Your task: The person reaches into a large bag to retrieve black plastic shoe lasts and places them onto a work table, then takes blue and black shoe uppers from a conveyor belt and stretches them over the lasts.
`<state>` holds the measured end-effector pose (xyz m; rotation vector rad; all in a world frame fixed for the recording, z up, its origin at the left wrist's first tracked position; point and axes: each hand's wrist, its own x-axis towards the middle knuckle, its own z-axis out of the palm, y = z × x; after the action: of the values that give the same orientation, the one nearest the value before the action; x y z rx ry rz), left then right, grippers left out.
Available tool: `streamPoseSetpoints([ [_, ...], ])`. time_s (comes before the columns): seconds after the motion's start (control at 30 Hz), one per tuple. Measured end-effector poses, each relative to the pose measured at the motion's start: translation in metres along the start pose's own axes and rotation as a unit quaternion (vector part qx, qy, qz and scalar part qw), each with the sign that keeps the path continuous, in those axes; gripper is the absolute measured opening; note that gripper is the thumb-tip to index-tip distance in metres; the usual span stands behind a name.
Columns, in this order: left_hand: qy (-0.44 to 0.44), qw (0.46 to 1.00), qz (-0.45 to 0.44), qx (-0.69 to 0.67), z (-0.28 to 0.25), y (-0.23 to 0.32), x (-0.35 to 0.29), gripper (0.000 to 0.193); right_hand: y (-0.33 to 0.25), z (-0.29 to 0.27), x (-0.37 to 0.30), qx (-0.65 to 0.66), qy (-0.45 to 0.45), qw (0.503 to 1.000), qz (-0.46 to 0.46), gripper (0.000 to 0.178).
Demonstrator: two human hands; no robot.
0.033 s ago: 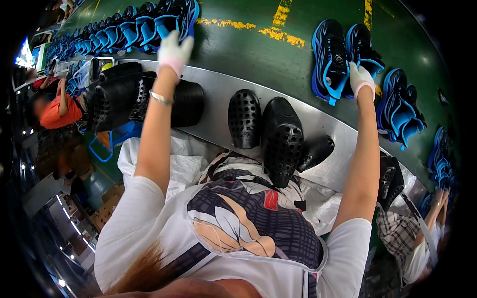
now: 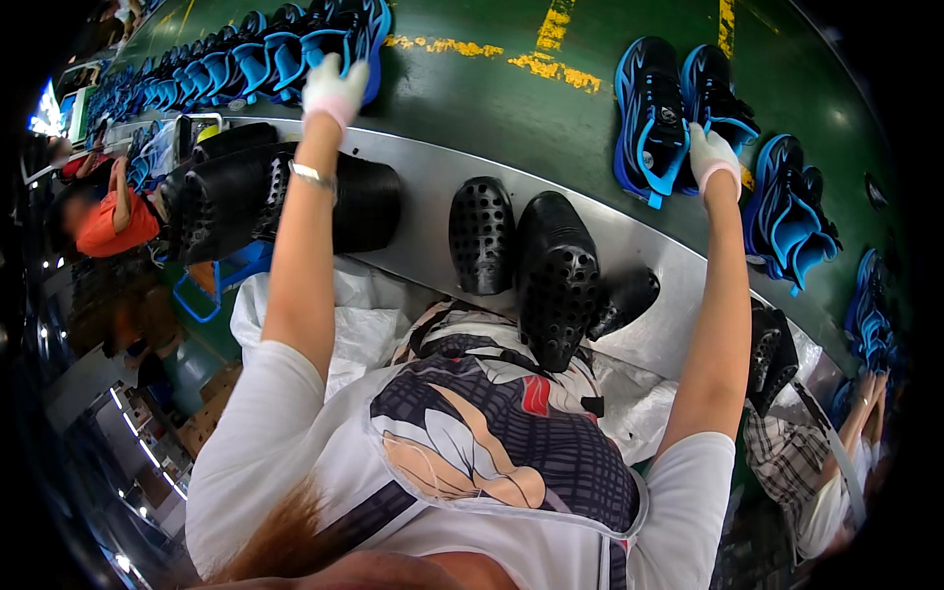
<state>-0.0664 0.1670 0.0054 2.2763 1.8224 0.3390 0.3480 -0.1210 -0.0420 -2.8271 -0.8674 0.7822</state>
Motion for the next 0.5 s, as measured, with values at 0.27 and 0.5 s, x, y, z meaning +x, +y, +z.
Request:
streamPoseSetpoints([
  [0.27, -0.173, 0.978, -0.061, 0.100, 0.078, -0.054, 0.100, 0.042, 0.005, 0.015, -0.027, -0.030, -0.008, 0.999, 0.017, 0.061],
  [0.5, -0.172, 0.976, 0.117, 0.068, 0.084, 0.056, 0.051, 0.047, -0.004, 0.000, -0.069, 0.079, 0.180, 0.979, -0.048, 0.039],
])
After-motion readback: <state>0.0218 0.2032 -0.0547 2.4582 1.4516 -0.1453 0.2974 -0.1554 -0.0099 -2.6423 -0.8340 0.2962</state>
